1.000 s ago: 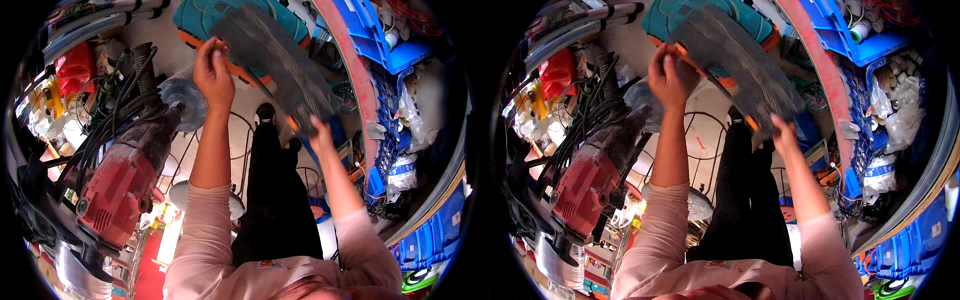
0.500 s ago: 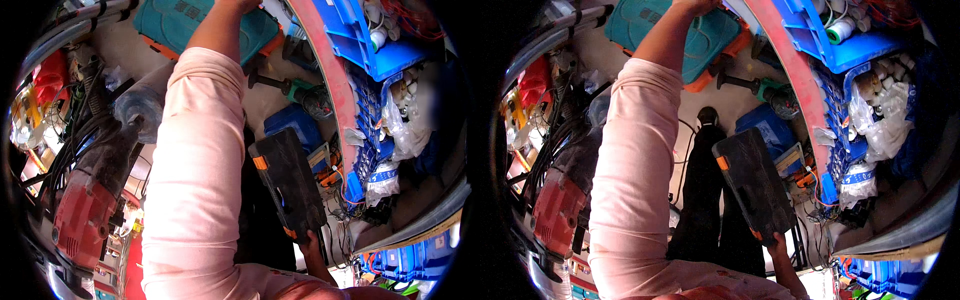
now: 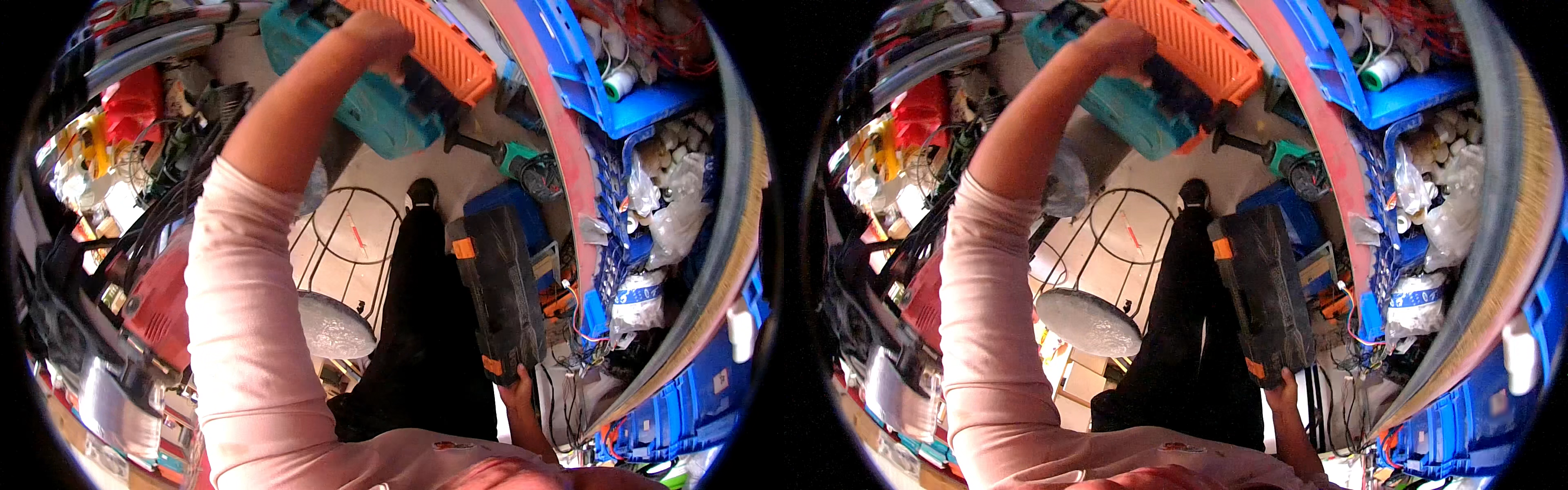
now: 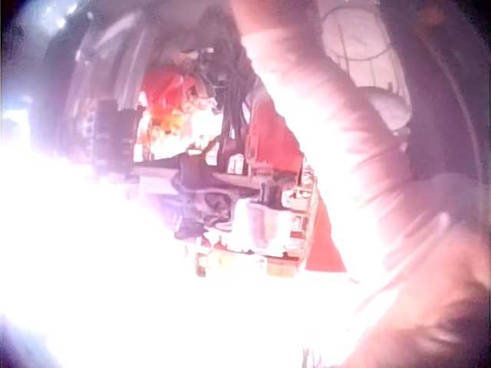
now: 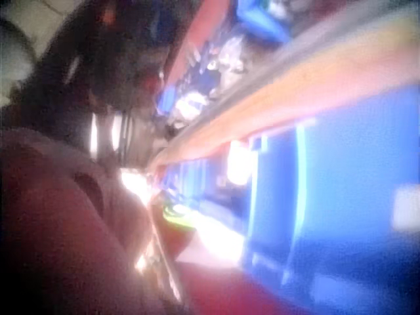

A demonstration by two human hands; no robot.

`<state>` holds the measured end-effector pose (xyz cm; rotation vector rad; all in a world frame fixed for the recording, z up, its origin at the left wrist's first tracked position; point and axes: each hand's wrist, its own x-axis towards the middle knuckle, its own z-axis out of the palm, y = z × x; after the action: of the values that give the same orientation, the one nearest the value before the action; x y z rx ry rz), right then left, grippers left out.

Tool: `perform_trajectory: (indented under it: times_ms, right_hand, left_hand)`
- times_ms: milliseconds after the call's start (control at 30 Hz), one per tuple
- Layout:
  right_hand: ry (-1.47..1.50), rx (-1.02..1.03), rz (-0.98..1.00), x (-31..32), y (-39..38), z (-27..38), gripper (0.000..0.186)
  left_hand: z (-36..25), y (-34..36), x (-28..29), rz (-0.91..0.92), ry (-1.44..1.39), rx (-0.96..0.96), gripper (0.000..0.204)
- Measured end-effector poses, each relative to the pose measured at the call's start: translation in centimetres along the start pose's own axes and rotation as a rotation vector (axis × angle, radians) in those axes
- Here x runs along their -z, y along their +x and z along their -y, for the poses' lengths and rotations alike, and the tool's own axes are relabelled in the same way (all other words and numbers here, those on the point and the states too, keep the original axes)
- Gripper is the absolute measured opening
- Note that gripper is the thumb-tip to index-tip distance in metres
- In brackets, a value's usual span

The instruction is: The person removes a control panel from a washing machine and then retrieves a power drill from a toolbox. They attach a bit to the drill and prepare to work on the appliance, while another person assists with the machine's components.

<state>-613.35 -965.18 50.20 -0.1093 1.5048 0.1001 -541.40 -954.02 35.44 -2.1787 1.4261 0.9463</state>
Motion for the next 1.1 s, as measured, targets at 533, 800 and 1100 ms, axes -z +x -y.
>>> perform_trajectory:
  times_ms: [533, 800, 1100]
  right_hand:
    - [0.037, -0.011, 0.066, 5.5, -11.6, 2.3, 0.065]
    - [-0.085, 0.106, 0.151, -2.5, -14.1, 4.6, 0.076]
    - [-0.244, 0.325, 0.224, -26.0, 9.3, 3.5, 0.041]
  left_hand:
    - [-15.2, -13.4, -6.5, 0.098, -0.018, -0.211, 0.02]
    - [-29.9, -19.4, -7.8, -0.029, -0.203, -0.403, 0.017]
    - [-38.6, -23.3, -12.2, -0.011, -0.535, -0.366, 0.014]
